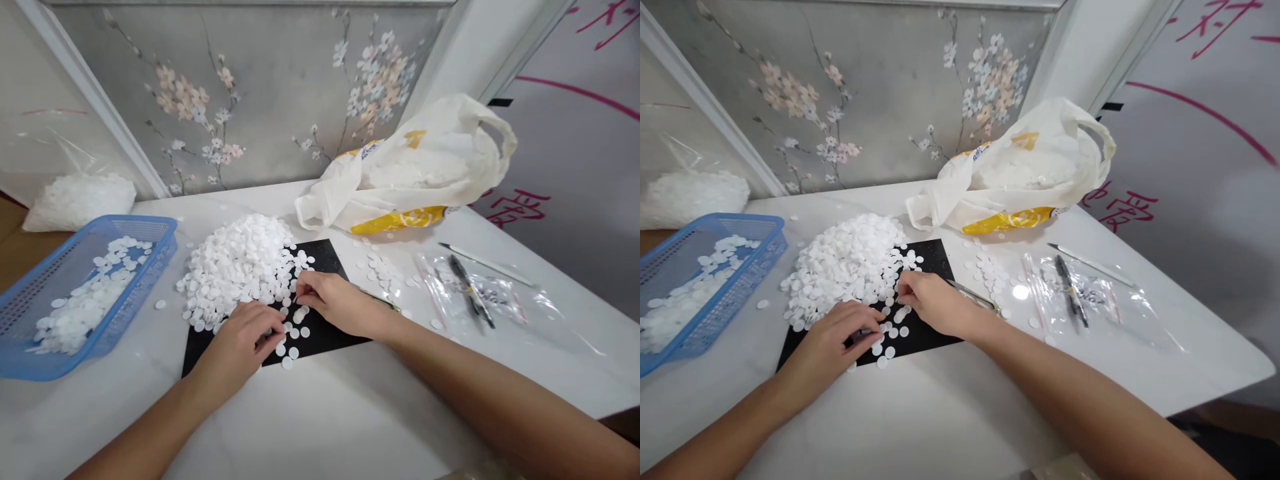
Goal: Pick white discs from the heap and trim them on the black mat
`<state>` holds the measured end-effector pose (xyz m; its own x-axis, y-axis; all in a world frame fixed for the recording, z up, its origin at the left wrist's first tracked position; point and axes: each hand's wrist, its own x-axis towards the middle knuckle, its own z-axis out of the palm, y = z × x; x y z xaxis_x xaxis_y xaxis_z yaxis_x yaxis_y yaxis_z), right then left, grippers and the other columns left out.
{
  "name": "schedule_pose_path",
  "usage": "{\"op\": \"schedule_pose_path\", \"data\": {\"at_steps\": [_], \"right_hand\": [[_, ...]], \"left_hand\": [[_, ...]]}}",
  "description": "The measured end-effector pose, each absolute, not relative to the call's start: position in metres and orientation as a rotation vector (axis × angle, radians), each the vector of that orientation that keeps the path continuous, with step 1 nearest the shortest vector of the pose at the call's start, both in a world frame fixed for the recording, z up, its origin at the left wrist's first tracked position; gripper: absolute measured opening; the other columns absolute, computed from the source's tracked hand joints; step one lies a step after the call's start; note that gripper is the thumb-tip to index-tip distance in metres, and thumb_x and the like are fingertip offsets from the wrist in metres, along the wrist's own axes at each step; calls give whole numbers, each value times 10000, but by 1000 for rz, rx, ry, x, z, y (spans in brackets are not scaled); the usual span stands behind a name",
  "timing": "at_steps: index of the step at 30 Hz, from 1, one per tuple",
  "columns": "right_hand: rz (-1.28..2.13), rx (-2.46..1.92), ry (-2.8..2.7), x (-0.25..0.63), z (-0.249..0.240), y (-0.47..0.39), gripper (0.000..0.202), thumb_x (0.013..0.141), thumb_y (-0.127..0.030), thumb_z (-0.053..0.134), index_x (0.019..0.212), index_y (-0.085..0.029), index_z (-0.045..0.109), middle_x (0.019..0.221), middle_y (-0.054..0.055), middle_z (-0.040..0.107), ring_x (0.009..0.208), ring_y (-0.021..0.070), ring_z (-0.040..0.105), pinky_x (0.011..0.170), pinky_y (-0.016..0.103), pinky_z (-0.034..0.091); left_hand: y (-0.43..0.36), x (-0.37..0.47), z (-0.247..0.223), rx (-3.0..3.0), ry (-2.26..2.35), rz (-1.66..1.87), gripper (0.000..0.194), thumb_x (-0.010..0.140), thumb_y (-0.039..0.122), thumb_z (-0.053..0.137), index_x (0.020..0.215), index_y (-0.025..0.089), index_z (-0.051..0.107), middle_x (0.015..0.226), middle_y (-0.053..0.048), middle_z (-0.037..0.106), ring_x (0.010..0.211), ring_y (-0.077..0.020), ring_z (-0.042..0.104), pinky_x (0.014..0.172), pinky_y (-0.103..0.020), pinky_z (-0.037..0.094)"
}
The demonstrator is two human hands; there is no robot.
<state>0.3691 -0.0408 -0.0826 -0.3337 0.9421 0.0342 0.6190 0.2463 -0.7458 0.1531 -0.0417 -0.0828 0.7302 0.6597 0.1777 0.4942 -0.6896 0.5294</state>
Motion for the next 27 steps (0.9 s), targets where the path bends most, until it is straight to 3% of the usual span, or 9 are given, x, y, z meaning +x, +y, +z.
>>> {"op": "schedule_pose_path", "data": {"at_steps": [4, 6, 9, 12, 16, 20, 23, 27], "right_hand": [[899, -1460, -2001, 365, -86, -38, 95, 859, -137, 554, 787, -194, 580, 778, -2, 633, 708, 141, 568, 645, 244, 410], [874, -1485, -1998, 362, -88, -38, 82, 828, -157, 605, 760, -191, 575, 755, -1, 614, 686, 144, 547, 631, 255, 393], [901, -1444, -1952, 362, -90, -39, 119, 816, -155, 601, 722, -194, 539, 725, -11, 580, 676, 137, 514, 632, 262, 377], [1249, -1330, -1688, 370, -89, -39, 136, 820, -200, 556, 713, -203, 472, 652, -37, 535, 561, 105, 455, 530, 238, 342], [1621, -1133, -1357, 382, -85, -40, 135, 756, -137, 492, 708, -214, 392, 656, -44, 555, 444, 65, 326, 423, 215, 201], [1421, -1271, -1605, 384, -84, -43, 135, 751, -101, 484, 811, -202, 550, 656, -40, 557, 528, 96, 434, 506, 233, 325], [1196, -1355, -1872, 380, -84, -46, 110, 805, -179, 556, 846, -212, 653, 767, -9, 595, 637, 122, 515, 581, 249, 379], [1036, -1354, -2020, 375, -83, -50, 60, 813, -200, 615, 761, -212, 643, 811, -4, 608, 711, 133, 560, 651, 252, 405]], "left_hand": [[-37, 155, -79, 2336, 1021, 529, 162, 920, 137, 454, 957, 238, 576, 900, 2, 627, 858, -161, 558, 733, -287, 439], [-35, 157, -77, 2355, 1057, 545, 203, 940, 141, 409, 911, 234, 587, 865, 3, 605, 850, -163, 537, 744, -297, 417], [-35, 160, -78, 2441, 1100, 446, 117, 918, 231, 507, 841, 227, 595, 848, 6, 581, 853, -185, 504, 782, -342, 364], [-38, 164, -80, 2440, 1146, 316, 98, 871, 296, 592, 809, 221, 586, 855, 6, 563, 856, -196, 485, 779, -355, 331], [-41, 165, -79, 2401, 1147, 305, 128, 860, 243, 606, 749, 208, 552, 799, 20, 564, 827, -180, 489, 780, -342, 319], [-40, 162, -76, 2283, 1147, 432, 161, 853, 213, 597, 709, 207, 525, 754, 38, 612, 775, -158, 526, 759, -315, 346], [-40, 160, -74, 1984, 1217, 573, 112, 870, 238, 542, 761, 219, 525, 838, 25, 650, 754, -145, 571, 667, -269, 391], [-41, 160, -74, 1742, 1177, 672, 87, 880, 203, 434, 905, 234, 512, 820, 17, 608, 734, -134, 570, 624, -248, 413]]}}
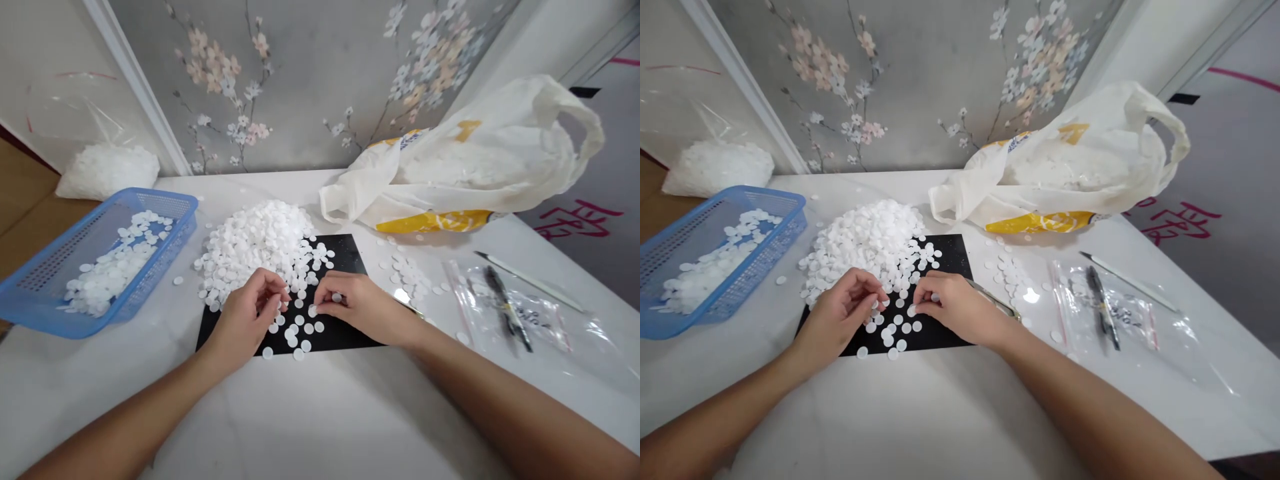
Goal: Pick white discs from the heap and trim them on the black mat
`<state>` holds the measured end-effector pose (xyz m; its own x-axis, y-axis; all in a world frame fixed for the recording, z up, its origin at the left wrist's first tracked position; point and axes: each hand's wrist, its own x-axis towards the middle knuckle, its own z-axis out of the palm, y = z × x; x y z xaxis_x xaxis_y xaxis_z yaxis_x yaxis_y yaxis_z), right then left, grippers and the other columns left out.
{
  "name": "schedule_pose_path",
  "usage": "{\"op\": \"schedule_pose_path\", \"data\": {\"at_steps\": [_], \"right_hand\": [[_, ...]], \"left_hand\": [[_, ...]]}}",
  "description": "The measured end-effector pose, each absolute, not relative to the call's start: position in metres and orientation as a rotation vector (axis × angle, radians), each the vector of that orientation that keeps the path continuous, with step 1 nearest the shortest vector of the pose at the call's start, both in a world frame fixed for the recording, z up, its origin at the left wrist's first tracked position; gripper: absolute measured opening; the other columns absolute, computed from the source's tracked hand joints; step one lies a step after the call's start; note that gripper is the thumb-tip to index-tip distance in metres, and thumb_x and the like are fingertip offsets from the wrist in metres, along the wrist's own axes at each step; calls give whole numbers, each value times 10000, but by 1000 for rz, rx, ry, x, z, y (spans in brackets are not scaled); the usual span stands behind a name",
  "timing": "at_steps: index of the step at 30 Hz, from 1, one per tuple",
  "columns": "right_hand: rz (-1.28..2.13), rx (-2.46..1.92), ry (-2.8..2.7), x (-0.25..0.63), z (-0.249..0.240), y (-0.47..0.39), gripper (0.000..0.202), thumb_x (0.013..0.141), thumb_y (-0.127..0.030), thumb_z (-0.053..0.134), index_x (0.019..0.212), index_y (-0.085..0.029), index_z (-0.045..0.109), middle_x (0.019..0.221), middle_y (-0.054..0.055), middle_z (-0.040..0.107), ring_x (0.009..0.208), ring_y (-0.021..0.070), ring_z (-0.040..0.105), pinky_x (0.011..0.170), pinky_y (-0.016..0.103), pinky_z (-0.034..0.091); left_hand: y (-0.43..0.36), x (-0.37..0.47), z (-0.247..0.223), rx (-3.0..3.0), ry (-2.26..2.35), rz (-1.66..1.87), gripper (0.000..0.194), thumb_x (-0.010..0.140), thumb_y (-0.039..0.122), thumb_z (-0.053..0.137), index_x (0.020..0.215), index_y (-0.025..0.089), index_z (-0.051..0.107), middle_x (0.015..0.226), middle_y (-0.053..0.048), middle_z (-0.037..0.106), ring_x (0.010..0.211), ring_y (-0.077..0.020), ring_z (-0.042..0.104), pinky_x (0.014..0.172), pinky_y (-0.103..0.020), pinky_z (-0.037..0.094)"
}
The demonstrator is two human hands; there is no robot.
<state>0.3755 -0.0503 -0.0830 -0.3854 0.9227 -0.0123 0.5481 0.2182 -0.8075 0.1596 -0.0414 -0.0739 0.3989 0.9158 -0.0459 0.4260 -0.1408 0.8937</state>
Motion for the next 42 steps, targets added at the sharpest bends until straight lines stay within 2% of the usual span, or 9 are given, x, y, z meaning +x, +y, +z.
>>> {"op": "schedule_pose_path", "data": {"at_steps": [9, 15, 22, 25, 28, 30, 33, 39, 42], "right_hand": [[1362, -1479, -1792, 392, -79, -49, 75, 830, -209, 511, 782, -198, 567, 677, -31, 598, 559, 107, 517, 545, 232, 390], [1326, -1580, -1823, 400, -74, -49, 125, 814, -173, 488, 804, -206, 608, 548, -52, 543, 535, 119, 547, 519, 223, 375], [1327, -1543, -1819, 408, -74, -50, 216, 853, -127, 385, 892, -203, 583, 754, -4, 593, 566, 114, 565, 560, 244, 424], [1268, -1577, -1836, 407, -75, -49, 176, 862, -161, 421, 892, -211, 587, 734, -8, 590, 563, 120, 548, 562, 252, 418], [1140, -1672, -1899, 402, -74, -48, 9, 811, -209, 574, 813, -215, 580, 710, -16, 586, 598, 138, 533, 556, 255, 387], [1053, -1707, -1973, 398, -72, -47, 104, 754, -158, 638, 729, -209, 551, 695, -20, 572, 628, 142, 518, 562, 253, 364], [973, -1692, -2067, 394, -71, -48, 182, 769, -113, 614, 659, -201, 498, 699, -19, 557, 637, 136, 492, 573, 254, 344], [949, -1648, -2109, 396, -74, -50, 194, 764, -102, 599, 671, -205, 464, 713, -16, 538, 613, 131, 472, 560, 257, 344], [975, -1603, -2076, 397, -74, -51, 158, 812, -139, 539, 689, -207, 467, 714, -11, 555, 604, 132, 487, 555, 259, 354]], "left_hand": [[-42, 157, -69, 1867, 1199, 507, 195, 912, 245, 384, 927, 243, 579, 763, 20, 553, 666, -135, 492, 613, -252, 387], [-44, 156, -72, 2137, 1186, 389, 197, 915, 247, 413, 941, 246, 608, 828, 5, 570, 652, -138, 508, 585, -249, 380], [-43, 165, -74, 2261, 1207, 313, 220, 924, 245, 387, 869, 231, 599, 827, -3, 567, 713, -165, 556, 628, -272, 409], [-43, 165, -75, 2305, 1194, 311, 259, 910, 158, 342, 876, 233, 587, 823, 1, 564, 707, -160, 555, 615, -265, 405], [-42, 164, -77, 2316, 1186, 298, 274, 893, 107, 334, 915, 238, 574, 870, 1, 568, 747, -158, 561, 638, -264, 413], [-41, 163, -77, 2298, 1191, 291, 260, 899, 116, 340, 897, 235, 571, 866, 2, 564, 758, -159, 564, 645, -264, 419], [-41, 163, -76, 2272, 1183, 303, 257, 913, 133, 335, 883, 234, 569, 860, 1, 557, 766, -157, 566, 652, -264, 430], [-42, 165, -73, 2256, 1199, 302, 244, 925, 167, 343, 854, 226, 569, 845, 0, 551, 753, -158, 565, 652, -271, 436], [-43, 167, -72, 2307, 1204, 277, 200, 931, 211, 387, 843, 221, 567, 832, 4, 542, 732, -161, 553, 635, -275, 411]]}}
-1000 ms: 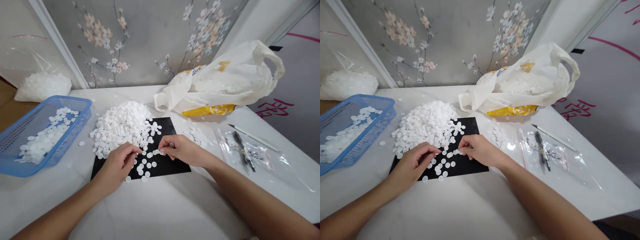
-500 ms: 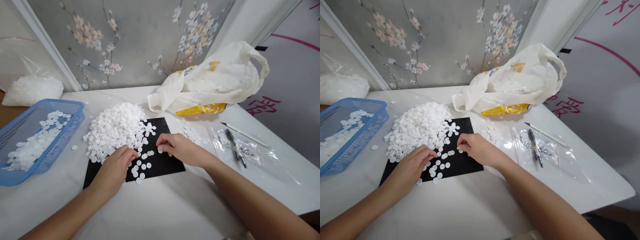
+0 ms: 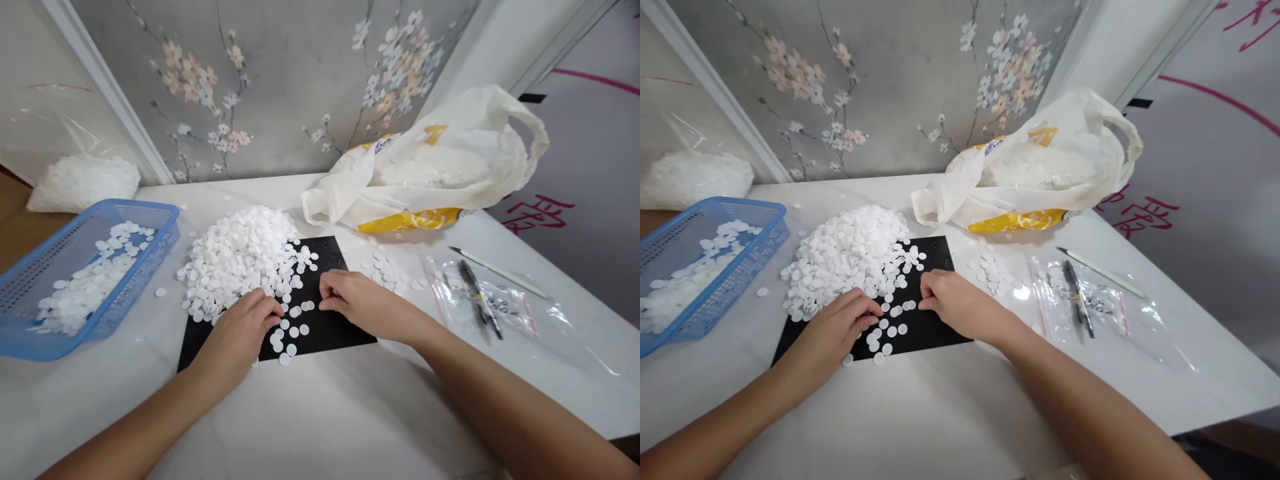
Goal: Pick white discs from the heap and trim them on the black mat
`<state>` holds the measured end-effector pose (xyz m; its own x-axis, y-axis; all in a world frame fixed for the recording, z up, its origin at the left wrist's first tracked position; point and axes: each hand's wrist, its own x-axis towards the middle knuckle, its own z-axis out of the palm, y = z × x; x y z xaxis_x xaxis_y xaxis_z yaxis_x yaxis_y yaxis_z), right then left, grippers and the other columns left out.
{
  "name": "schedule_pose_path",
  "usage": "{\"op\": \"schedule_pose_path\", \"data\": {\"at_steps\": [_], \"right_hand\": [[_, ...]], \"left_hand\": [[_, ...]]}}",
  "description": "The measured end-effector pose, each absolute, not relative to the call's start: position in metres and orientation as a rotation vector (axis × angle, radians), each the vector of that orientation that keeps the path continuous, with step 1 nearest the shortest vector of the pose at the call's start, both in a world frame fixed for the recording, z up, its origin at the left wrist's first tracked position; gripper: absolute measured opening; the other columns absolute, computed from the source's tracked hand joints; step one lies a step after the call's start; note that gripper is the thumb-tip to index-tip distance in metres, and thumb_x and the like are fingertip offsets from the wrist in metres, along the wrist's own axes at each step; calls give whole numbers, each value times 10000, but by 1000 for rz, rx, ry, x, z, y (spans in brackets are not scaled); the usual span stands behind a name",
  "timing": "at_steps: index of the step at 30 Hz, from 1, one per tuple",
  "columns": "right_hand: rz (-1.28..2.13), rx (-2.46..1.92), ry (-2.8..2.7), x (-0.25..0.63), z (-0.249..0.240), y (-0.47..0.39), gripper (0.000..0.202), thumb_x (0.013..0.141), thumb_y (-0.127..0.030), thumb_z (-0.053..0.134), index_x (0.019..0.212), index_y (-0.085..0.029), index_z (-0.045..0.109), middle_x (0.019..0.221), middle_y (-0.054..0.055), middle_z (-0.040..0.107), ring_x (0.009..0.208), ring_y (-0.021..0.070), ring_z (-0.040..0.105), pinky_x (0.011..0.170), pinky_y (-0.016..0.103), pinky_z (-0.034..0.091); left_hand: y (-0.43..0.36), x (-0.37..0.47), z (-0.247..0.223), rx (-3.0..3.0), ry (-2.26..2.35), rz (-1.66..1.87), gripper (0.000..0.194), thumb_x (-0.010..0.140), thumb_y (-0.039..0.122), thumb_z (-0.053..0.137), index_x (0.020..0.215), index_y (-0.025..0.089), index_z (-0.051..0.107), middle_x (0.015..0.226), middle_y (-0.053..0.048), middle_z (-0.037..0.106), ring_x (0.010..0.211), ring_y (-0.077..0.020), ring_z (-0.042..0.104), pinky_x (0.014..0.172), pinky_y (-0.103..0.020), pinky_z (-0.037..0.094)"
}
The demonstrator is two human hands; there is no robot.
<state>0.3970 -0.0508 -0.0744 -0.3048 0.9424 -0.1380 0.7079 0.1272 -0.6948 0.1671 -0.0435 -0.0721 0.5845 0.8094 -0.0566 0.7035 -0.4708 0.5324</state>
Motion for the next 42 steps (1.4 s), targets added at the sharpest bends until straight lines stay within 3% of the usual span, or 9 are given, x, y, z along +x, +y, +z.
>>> {"op": "schedule_pose_path", "data": {"at_steps": [5, 8, 11, 17, 20, 23, 27, 37, 42], "right_hand": [[1044, -1473, -1964, 390, -77, -51, 184, 872, -127, 419, 935, -229, 558, 770, -17, 607, 662, 141, 546, 622, 270, 399], [969, -1460, -2014, 383, -81, -50, 60, 826, -178, 557, 808, -219, 597, 785, -7, 603, 697, 150, 530, 629, 270, 386], [1003, -1548, -1931, 381, -83, -51, 128, 805, -212, 597, 689, -208, 542, 687, -23, 569, 627, 135, 495, 570, 256, 356], [1715, -1186, -1363, 373, -72, -59, 279, 828, -424, 598, 748, -193, 465, 644, -36, 532, 456, 60, 325, 427, 206, 218], [1822, -1093, -1198, 362, -68, -66, 364, 789, -494, 645, 741, -190, 451, 617, -47, 512, 439, 44, 272, 420, 203, 164], [1792, -1093, -1196, 353, -70, -72, 367, 800, -511, 631, 755, -190, 460, 604, -51, 497, 447, 50, 290, 424, 203, 183], [1691, -1120, -1256, 347, -73, -76, 366, 816, -527, 606, 754, -193, 469, 596, -55, 466, 478, 65, 324, 437, 207, 208], [1910, -939, -834, 342, -64, -82, 374, 795, -466, 666, 713, -196, 420, 569, -71, 428, 455, 52, 204, 450, 227, 120], [1931, -906, -802, 348, -63, -79, 366, 790, -442, 686, 713, -190, 431, 565, -70, 441, 448, 44, 197, 449, 227, 112]], "left_hand": [[-46, 172, -72, 2333, 1203, 279, 69, 872, 196, 519, 819, 220, 556, 843, 10, 541, 717, -166, 527, 625, -278, 385], [-47, 172, -72, 2276, 1191, 286, 96, 862, 195, 527, 770, 217, 545, 817, 13, 529, 709, -163, 515, 613, -273, 375], [-48, 171, -71, 2178, 1165, 331, 113, 853, 201, 520, 741, 213, 529, 800, 17, 533, 685, -148, 496, 591, -260, 362], [-49, 170, -68, 1546, 1065, 548, 37, 829, 185, 473, 851, 215, 470, 766, 13, 626, 584, -107, 477, 518, -223, 347], [-49, 172, -65, 1432, 994, 499, 90, 826, 213, 471, 891, 193, 529, 687, 16, 591, 551, -102, 451, 509, -224, 338], [-52, 175, -64, 1498, 985, 512, 147, 843, 324, 517, 813, 188, 563, 708, 13, 563, 616, -113, 462, 545, -229, 347], [-57, 176, -64, 1644, 1075, 545, 269, 858, 413, 531, 699, 196, 526, 604, 57, 459, 533, -95, 349, 484, -218, 269], [-62, 166, -60, 1975, 1055, 646, 321, 922, 329, 425, 628, 200, 435, 567, 60, 389, 531, -104, 348, 520, -227, 288], [-56, 166, -62, 1742, 1075, 599, 222, 896, 270, 438, 720, 206, 557, 644, 38, 541, 621, -122, 486, 596, -228, 357]]}}
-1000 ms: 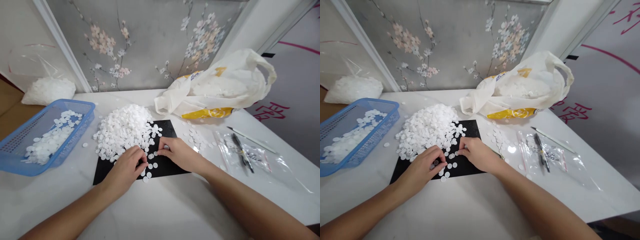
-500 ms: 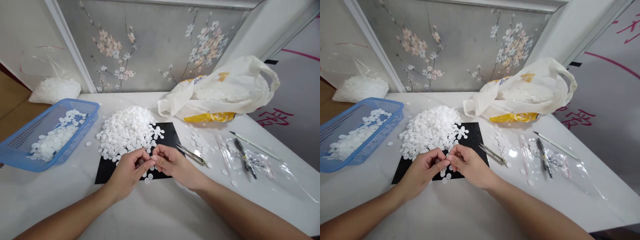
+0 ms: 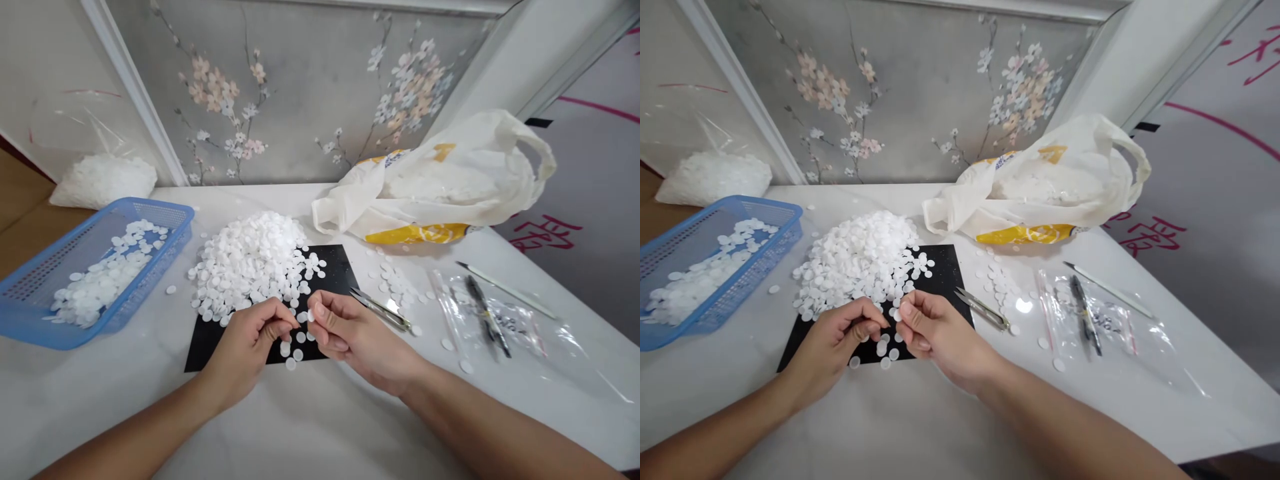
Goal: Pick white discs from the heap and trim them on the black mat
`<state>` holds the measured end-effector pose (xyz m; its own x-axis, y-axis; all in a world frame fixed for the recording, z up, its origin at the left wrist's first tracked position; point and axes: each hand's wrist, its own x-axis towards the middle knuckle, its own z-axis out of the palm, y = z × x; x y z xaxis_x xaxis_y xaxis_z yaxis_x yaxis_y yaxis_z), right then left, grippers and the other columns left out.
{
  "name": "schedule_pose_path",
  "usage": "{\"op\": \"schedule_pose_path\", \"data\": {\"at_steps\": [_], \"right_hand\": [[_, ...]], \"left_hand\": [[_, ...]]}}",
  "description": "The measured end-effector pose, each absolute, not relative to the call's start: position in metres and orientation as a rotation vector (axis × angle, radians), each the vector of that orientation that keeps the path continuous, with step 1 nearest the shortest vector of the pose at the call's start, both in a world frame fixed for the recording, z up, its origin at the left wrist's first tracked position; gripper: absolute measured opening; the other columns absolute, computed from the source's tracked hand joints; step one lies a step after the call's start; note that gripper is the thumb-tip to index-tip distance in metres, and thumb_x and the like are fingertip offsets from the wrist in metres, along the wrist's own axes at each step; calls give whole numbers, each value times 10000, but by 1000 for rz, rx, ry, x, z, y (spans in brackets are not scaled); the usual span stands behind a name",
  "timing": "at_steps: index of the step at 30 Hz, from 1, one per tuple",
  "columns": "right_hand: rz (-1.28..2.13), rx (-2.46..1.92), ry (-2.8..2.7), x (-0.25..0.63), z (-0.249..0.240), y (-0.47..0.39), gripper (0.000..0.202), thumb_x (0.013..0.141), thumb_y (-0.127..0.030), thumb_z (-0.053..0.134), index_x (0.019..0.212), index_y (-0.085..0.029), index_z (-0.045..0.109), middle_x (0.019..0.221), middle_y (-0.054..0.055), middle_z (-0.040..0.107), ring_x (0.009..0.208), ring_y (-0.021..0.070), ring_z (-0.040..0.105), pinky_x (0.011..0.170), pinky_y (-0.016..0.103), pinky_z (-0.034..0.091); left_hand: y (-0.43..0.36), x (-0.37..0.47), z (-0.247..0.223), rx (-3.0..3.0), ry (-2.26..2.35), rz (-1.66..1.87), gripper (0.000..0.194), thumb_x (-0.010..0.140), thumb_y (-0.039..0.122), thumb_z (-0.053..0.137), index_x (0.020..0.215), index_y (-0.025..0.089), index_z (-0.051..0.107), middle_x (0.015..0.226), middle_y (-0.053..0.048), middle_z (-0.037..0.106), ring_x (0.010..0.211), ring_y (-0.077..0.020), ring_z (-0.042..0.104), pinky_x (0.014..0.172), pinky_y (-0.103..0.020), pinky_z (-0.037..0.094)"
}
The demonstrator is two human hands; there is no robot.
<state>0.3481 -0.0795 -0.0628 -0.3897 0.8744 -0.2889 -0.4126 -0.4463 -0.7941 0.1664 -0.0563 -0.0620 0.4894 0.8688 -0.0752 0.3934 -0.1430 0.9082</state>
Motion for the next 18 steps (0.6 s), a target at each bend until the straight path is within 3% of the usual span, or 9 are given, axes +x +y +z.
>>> {"op": "schedule_pose_path", "data": {"at_steps": [5, 18], "right_hand": [[1917, -921, -823, 348, -64, -80, 361, 798, -445, 678, 728, -189, 432, 560, -69, 460, 449, 43, 229, 448, 217, 128], [1784, -987, -1007, 339, -74, -83, 336, 865, -461, 584, 750, -198, 411, 573, -74, 462, 460, 55, 266, 457, 220, 191]], "left_hand": [[-56, 170, -62, 1617, 1102, 572, 181, 879, 348, 492, 860, 221, 620, 671, 32, 554, 628, -124, 481, 575, -224, 356], [-66, 174, -61, 1583, 1117, 583, 158, 868, 292, 504, 757, 201, 568, 647, 45, 511, 577, -95, 397, 511, -203, 305]]}}
